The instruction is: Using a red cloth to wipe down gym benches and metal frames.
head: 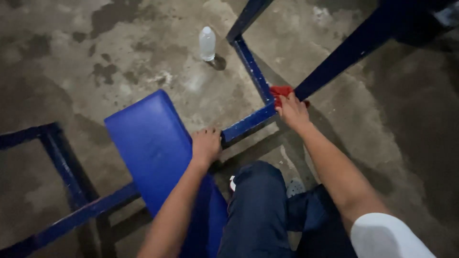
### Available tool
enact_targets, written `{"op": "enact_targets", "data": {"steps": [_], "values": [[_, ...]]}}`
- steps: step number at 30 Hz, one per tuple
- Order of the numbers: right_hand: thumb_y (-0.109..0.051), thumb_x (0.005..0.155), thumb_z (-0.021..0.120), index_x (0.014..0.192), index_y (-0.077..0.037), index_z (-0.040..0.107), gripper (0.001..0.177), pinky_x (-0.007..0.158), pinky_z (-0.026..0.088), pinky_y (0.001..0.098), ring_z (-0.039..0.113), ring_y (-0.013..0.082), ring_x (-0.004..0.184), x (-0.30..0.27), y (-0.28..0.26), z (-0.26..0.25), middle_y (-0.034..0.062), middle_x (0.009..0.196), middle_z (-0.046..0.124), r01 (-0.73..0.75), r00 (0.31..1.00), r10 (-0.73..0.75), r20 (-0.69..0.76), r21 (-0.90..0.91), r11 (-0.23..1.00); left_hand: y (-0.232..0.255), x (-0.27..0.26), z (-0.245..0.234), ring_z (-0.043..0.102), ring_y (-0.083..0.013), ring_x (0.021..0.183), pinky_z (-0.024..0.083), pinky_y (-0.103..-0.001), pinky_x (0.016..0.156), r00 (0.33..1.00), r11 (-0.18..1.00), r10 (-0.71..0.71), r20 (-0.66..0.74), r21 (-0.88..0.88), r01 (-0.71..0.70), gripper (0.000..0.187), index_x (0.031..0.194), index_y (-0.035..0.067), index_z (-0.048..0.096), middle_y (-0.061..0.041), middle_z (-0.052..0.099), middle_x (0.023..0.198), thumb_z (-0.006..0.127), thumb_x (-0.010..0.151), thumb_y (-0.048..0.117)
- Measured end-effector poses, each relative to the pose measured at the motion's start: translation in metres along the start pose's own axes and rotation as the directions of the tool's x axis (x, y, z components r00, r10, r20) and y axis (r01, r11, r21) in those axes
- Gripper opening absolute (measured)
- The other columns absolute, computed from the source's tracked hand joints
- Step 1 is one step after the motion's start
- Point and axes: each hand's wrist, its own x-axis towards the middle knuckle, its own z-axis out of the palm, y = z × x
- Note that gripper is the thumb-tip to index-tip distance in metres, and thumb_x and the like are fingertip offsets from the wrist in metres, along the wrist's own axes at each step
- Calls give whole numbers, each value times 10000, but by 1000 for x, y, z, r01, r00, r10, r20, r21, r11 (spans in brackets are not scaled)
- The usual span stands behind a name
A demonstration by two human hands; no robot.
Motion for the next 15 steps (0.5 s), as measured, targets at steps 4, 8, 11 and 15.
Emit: {"op": "enact_targets", "data": {"steps": [4,8,11,15], "values": [[-306,881,799,1200,-24,598,471,862,518,494,622,427,1062,-8,-41,19,225,1139,598,-70,977,109,-185,202,977,0,-40,-78,633,-336,1089,415,-548,1019,984,988,145,-102,66,-139,316,1181,113,689,-117,674,1139,598,892,200],[-228,848,788,1108,-52,686,330,895,526,474,659,373,1040,-15,-130,64,184,1110,690,121,987,-41,-155,554,824,-16,-52,-85,644,-291,1064,431,-480,1098,932,978,172,-321,-58,-200,268,1098,101,715,-95,673,1055,639,842,91],[-260,831,818,1117,-40,696,382,928,524,460,654,372,1084,-16,-166,30,184,1121,710,350,922,-382,-59,545,762,-11,-50,-85,643,-287,1054,441,-457,1124,911,973,131,-391,-123,-193,251,1061,89,719,-99,667,1038,653,822,48],[-239,972,618,1267,-154,687,315,950,527,417,699,248,1083,-1,-142,24,72,1212,708,-202,836,-263,481,716,668,-16,-46,-87,641,-293,1053,423,-472,1158,906,976,102,-411,-133,-170,247,1028,81,715,-103,659,1027,657,792,37]]}}
